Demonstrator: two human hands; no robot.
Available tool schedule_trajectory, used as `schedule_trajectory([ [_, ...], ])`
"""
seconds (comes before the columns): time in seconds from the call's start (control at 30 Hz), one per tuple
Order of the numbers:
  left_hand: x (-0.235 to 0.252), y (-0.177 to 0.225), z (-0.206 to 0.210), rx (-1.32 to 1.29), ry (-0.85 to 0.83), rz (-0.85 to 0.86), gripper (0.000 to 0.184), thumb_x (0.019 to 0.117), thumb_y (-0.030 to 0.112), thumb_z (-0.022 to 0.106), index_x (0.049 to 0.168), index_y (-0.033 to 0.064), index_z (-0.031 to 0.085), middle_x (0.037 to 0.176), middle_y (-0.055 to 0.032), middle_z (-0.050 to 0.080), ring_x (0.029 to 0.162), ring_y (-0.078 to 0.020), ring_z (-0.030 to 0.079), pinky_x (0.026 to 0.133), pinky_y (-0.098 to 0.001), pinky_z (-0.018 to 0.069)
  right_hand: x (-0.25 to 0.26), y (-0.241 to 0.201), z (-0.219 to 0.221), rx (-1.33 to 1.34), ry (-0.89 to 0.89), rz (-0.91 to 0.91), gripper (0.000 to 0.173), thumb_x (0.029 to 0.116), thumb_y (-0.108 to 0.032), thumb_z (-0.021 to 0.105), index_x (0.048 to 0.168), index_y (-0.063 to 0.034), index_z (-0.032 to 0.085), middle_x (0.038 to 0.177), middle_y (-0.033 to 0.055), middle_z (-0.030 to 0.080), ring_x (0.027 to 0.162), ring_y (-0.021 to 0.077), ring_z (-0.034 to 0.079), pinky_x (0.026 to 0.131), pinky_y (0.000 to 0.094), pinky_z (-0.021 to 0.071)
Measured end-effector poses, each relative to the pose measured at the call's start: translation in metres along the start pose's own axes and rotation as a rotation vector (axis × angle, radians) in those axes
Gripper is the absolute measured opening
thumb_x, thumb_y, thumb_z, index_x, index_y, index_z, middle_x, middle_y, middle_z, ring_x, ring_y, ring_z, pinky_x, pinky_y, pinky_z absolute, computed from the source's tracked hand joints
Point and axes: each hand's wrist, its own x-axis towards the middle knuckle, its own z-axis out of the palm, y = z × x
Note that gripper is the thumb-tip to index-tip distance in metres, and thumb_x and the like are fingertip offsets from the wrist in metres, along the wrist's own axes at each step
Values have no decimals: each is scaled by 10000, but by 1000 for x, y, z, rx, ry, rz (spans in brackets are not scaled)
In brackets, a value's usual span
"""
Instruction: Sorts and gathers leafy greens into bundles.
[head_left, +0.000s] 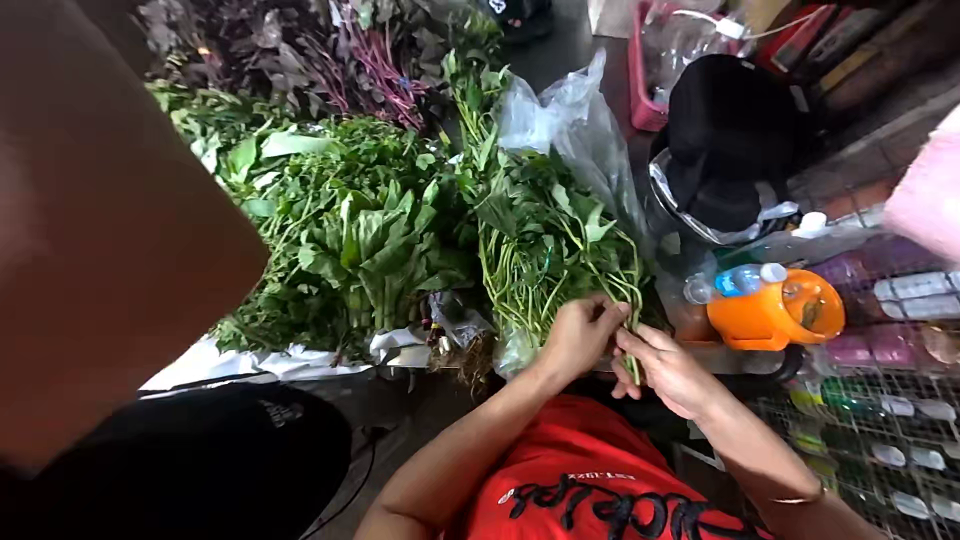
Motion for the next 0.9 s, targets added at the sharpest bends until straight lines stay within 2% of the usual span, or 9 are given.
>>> schedule_trajectory([
  [0.1, -30, 17, -16, 155, -27, 61, 322, 1073, 202, 517, 1242, -31, 662, 1141, -154, 656, 897, -155, 696, 832, -318, 602, 1, -7, -9, -70, 1, -58, 251, 1076, -138, 369, 1089, -34, 597, 731, -10, 655, 596, 117, 660, 610, 308, 617],
  [0.13, -43, 21, -25, 210, 4, 57, 340, 1072, 203, 517, 1286, -29, 643, 1172, -165, 661, 911, -167, 705, 835, -329, 605, 3, -12, -14, -67, 8, -79, 250, 1080, -138, 378, 1080, -32, 604, 750, -7, 671, 624, 123, 676, 635, 314, 623],
  [0.3, -67, -20, -92, 386, 368, -148, 285, 1065, 216, 538, 1201, 1, 667, 946, -131, 711, 781, -200, 705, 764, -404, 606, 11, -49, -45, 48, 20, -313, 280, 1076, -165, 388, 1021, -126, 660, 734, -67, 665, 578, 42, 624, 585, 221, 588],
  [0.4, -57, -47, -113, 310, 486, -226, 300, 1074, 243, 539, 1189, -4, 664, 921, -136, 701, 753, -200, 693, 747, -402, 598, 11, -73, -58, 139, 29, -432, 309, 1082, -168, 352, 1039, -161, 658, 749, -73, 655, 587, 37, 618, 607, 213, 590],
  [0.5, -40, -59, -113, 121, 508, -230, 375, 1080, 319, 525, 1245, 5, 646, 1015, -139, 700, 788, -196, 690, 736, -384, 595, 18, -81, -54, 290, 25, -448, 349, 1105, -190, 291, 1024, -155, 629, 667, -88, 550, 500, 8, 513, 502, 161, 505],
  [0.6, -22, -66, -110, -1, 532, -195, 348, 1033, 334, 614, 1131, 4, 662, 887, -97, 648, 672, -139, 571, 624, -316, 505, 31, -67, -44, 421, 26, -338, 373, 1118, -204, 254, 992, -151, 601, 636, -96, 504, 474, -11, 460, 470, 139, 454],
  [0.77, -9, -45, -114, 25, 558, -221, 280, 1001, 254, 663, 1114, -2, 675, 854, -85, 643, 632, -119, 555, 585, -289, 483, 32, -49, -50, 551, -6, -326, 397, 1118, -192, 237, 981, -117, 602, 638, -72, 524, 470, -8, 473, 460, 130, 454],
  [0.83, -4, -36, -115, 99, 520, -249, 329, 1001, 316, 669, 1121, 10, 683, 866, -91, 652, 648, -133, 564, 610, -309, 499, 31, -46, -54, 578, -9, -360, 401, 1119, -193, 230, 983, -117, 599, 643, -72, 529, 473, -8, 478, 464, 129, 458],
  [0.9, 6, -28, -120, 247, 463, -262, 361, 999, 334, 663, 1100, -12, 676, 894, -137, 660, 720, -206, 611, 689, -402, 536, 29, -44, -56, 580, 5, -392, 386, 1117, -188, 232, 986, -126, 590, 639, -75, 527, 471, -8, 475, 462, 133, 456],
])
